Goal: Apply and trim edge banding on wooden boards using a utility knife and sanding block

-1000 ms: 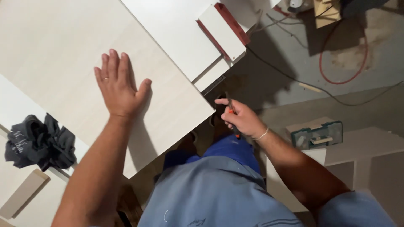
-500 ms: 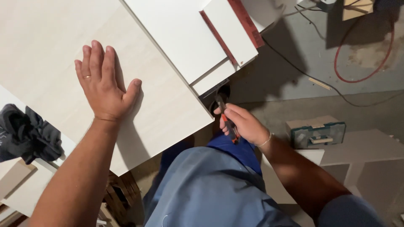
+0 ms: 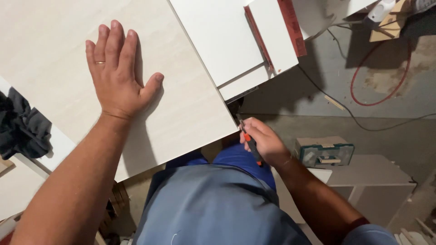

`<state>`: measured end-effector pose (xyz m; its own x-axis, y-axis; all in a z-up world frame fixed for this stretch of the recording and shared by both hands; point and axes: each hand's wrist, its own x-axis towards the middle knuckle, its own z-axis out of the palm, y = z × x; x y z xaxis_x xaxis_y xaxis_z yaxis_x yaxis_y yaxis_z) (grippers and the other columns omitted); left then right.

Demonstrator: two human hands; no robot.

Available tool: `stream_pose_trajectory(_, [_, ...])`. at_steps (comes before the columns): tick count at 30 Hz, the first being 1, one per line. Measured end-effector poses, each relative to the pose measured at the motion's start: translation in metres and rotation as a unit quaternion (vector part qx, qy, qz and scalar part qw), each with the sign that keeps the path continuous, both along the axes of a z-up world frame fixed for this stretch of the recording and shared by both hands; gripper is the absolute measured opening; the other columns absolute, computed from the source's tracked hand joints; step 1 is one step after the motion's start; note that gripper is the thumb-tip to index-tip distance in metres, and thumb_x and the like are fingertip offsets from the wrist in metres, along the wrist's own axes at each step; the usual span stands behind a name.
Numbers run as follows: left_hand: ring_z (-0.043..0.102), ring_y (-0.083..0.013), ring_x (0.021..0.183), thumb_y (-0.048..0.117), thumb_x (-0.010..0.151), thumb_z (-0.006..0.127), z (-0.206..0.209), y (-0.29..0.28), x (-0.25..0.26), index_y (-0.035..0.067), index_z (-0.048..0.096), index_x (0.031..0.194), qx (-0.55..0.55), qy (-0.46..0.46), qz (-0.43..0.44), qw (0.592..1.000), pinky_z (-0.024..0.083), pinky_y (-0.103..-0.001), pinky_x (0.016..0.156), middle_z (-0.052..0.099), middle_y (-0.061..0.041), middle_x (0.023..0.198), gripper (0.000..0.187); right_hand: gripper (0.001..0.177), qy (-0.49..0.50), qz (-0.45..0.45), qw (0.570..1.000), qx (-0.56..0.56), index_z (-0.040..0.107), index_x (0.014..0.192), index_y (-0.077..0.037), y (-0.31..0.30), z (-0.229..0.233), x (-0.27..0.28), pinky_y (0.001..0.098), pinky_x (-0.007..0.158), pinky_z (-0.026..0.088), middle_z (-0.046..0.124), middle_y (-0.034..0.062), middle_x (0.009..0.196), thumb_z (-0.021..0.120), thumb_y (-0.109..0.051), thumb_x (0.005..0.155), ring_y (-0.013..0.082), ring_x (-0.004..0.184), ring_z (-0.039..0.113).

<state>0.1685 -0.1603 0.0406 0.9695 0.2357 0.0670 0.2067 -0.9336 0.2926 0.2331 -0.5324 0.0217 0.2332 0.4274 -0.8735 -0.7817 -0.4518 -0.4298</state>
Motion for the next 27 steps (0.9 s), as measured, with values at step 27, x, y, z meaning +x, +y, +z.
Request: stream_pose_trajectory(27, [0.028, -0.0454, 0.153, 0.067, 0.106, 0.048, 0.012, -0.001, 0.004, 0.001, 0.05, 0.159, -0.033, -0.001, 0.001, 0.999, 0.014, -0.067, 0.122, 0.036, -0.024, 0.164, 0.085, 0.043, -0.014, 0.008, 0.982, -0.189, 0.075, 0.12, -0.004, 0.042, 0.098, 0.001, 0.0332, 0.061, 0.051, 0.058, 0.0088, 0.079, 0.042, -0.019, 0.096, 0.0214, 0.06, 0.056])
